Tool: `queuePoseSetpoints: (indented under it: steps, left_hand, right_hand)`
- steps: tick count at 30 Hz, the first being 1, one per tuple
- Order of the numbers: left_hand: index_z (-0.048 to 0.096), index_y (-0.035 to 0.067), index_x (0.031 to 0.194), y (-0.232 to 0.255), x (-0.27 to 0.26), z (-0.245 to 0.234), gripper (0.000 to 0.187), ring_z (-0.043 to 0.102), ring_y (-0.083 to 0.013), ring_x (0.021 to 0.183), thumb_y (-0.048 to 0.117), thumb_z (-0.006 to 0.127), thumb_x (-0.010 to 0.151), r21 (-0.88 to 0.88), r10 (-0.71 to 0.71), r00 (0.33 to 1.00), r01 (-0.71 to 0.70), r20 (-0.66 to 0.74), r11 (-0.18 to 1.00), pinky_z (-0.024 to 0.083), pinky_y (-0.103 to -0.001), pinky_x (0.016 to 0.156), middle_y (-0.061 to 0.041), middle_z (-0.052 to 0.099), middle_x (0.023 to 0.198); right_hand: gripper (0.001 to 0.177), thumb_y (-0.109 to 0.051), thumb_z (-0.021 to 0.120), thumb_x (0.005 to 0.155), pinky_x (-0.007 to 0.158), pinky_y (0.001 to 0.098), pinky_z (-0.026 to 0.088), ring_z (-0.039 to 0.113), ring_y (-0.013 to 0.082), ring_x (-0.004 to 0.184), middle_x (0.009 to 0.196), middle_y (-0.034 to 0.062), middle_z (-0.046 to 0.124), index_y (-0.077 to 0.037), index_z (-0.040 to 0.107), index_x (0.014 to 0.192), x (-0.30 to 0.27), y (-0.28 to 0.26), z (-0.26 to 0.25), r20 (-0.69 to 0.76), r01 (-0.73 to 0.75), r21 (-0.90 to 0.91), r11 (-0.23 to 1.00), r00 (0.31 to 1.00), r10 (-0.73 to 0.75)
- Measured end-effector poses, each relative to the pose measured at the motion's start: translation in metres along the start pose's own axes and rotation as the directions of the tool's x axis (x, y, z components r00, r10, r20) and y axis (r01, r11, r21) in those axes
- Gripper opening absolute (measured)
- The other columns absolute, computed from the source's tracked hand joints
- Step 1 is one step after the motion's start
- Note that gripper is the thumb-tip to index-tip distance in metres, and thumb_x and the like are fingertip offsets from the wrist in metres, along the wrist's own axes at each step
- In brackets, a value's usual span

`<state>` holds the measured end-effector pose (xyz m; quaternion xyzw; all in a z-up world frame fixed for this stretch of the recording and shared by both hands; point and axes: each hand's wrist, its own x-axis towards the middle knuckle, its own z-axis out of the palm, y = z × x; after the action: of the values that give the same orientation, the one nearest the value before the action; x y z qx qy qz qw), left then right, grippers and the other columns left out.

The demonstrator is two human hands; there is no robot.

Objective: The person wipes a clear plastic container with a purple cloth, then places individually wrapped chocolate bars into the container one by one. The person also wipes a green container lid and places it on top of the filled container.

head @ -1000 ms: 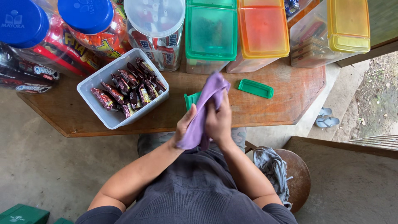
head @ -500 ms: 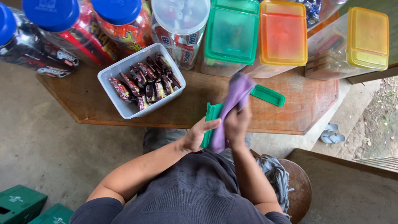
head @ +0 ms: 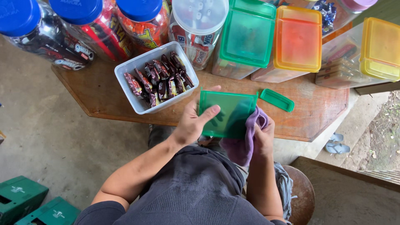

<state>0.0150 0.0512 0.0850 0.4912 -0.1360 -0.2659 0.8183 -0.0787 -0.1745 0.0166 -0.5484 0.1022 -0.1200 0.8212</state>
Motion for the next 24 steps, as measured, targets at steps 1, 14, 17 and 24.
queuePoseSetpoints:
  steps: [1,14,17,24]
  left_hand:
    - [0.036,-0.003,0.162,0.0,0.0,0.006,0.073,0.061,-0.0158,0.115,0.022,0.069,0.102,0.073,-0.001,0.998,0.005,-0.057,0.997,0.05,-0.034,0.104,-0.014,0.064,0.128]
    - [-0.022,-0.002,0.161,0.019,-0.019,0.046,0.161,0.02,-0.0444,0.154,0.054,0.094,0.064,0.671,0.21,0.978,-0.153,-0.004,0.725,0.018,-0.051,0.127,-0.035,0.014,0.164]
    - [-0.014,0.001,0.166,0.033,-0.019,0.041,0.155,0.028,-0.0393,0.156,0.053,0.094,0.068,0.632,0.223,0.968,-0.243,0.113,0.736,0.023,-0.048,0.133,-0.028,0.024,0.166]
    - [0.003,0.013,0.168,0.088,-0.028,0.014,0.123,0.028,-0.0298,0.156,0.046,0.085,0.083,0.433,0.41,0.879,-0.477,0.244,0.765,0.024,-0.04,0.135,-0.016,0.024,0.167]
  right_hand:
    - [0.032,-0.015,0.076,0.093,0.076,0.0217,0.05,0.063,0.0068,0.085,0.1,0.0012,0.071,0.003,0.068,0.118,-0.002,-0.003,0.003,-0.038,0.039,-0.019,0.999,0.998,-0.039]
    - [0.027,-0.009,0.069,0.086,0.082,0.0292,0.053,0.069,0.0183,0.091,0.102,0.0127,0.071,0.006,0.068,0.109,-0.039,-0.044,0.049,0.188,0.418,-0.581,0.698,0.903,-0.385]
    - [0.023,-0.015,0.078,0.085,0.087,0.0345,0.055,0.069,0.0267,0.097,0.107,0.0198,0.069,0.002,0.069,0.097,-0.031,-0.051,0.048,0.385,0.541,-0.374,0.753,0.829,-0.404]
    - [0.013,-0.01,0.078,0.087,0.079,0.0316,0.055,0.069,0.0208,0.088,0.097,0.0116,0.072,0.0,0.068,0.085,-0.013,-0.029,0.038,0.523,0.436,-0.141,0.889,0.795,-0.308]
